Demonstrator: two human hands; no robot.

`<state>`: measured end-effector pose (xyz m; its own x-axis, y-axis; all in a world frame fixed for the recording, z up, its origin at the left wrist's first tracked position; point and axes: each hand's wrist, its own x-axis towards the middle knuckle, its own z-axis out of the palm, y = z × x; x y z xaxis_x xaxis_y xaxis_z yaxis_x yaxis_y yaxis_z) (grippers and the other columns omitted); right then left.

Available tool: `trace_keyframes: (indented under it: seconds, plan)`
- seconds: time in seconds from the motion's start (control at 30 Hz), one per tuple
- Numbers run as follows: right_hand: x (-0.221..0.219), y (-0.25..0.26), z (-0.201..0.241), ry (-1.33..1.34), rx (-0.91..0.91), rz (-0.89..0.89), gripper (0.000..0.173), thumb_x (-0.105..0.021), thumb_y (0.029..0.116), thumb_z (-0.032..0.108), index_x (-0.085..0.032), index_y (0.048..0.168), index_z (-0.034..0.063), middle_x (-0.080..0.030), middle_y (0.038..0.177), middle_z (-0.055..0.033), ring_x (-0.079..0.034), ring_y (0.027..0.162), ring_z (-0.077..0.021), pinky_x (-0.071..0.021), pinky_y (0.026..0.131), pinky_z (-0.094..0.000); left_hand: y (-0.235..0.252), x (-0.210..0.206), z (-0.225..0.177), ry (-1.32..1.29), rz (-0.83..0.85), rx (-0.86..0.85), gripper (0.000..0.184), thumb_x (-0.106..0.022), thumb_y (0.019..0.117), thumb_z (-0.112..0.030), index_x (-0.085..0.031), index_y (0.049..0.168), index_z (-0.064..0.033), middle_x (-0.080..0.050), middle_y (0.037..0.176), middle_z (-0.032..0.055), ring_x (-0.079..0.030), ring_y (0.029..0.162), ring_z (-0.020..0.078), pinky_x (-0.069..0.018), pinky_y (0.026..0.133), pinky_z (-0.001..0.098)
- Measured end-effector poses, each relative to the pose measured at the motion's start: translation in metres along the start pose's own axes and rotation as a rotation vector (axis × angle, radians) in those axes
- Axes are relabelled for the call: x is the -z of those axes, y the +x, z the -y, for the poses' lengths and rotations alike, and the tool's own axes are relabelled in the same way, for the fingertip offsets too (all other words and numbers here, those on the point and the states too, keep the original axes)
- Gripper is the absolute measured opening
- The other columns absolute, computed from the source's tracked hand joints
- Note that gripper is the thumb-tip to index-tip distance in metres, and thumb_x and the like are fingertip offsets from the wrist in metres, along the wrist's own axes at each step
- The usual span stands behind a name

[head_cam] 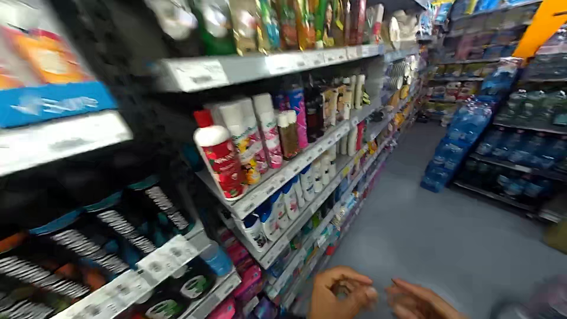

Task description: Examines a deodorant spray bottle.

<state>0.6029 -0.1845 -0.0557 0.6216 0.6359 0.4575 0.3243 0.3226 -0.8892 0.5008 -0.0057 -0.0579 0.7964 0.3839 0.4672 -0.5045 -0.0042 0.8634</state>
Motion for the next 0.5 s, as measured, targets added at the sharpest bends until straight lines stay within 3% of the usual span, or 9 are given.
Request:
trace_keyframes:
  seconds: [0.17,0.33,0.43,0.5]
  plan:
    - [0.038,0.054,-0.018,-0.127,0.039,-0.136,0.034,-0.075,0.0936,0.015,-0.07,0.127,0.01,-0.076,0.112,-0.0051,-0.075,0.093,-0.017,-0.0653,0.079,-0.0326,0.08,-0.008,0.044,-0.116,0.131,0.0,0.021,-0.068,0.0985,-0.01,-0.069,0.114,0.0043,-0.076,0.089,0.0107,-0.075,0.075,0.0152,-0.0642,0.068,0.0301]
    - [0.074,0.081,-0.043,-0.181,0.081,-0.322,0.03,-0.075,0.094,0.017,-0.072,0.122,0.0083,-0.076,0.109,-0.0081,-0.076,0.088,-0.017,-0.0664,0.075,-0.032,0.145,-0.035,0.089,-0.121,0.194,0.12,0.024,-0.07,0.0968,-0.012,-0.069,0.115,0.0027,-0.076,0.088,0.0118,-0.075,0.071,0.018,-0.0649,0.063,0.0319]
    - [0.103,0.095,-0.056,-0.208,0.047,-0.399,0.029,-0.075,0.0932,0.012,-0.071,0.121,0.0035,-0.075,0.109,-0.0097,-0.075,0.088,-0.0159,-0.0658,0.076,-0.0318,0.179,-0.047,0.114,-0.106,0.327,0.212,0.03,-0.071,0.0969,-0.018,-0.067,0.124,-0.0059,-0.077,0.097,0.007,-0.075,0.078,0.0173,-0.0649,0.069,0.033]
    - [0.129,0.107,-0.064,-0.232,0.019,-0.449,0.029,-0.075,0.0921,0.008,-0.071,0.119,-0.0006,-0.075,0.108,-0.0115,-0.075,0.087,-0.0155,-0.0654,0.075,-0.0314,0.201,-0.059,0.136,-0.11,0.387,0.267,0.027,-0.068,0.0983,-0.015,-0.067,0.125,-0.011,-0.078,0.099,0.0036,-0.076,0.08,0.0167,-0.0652,0.072,0.0337]
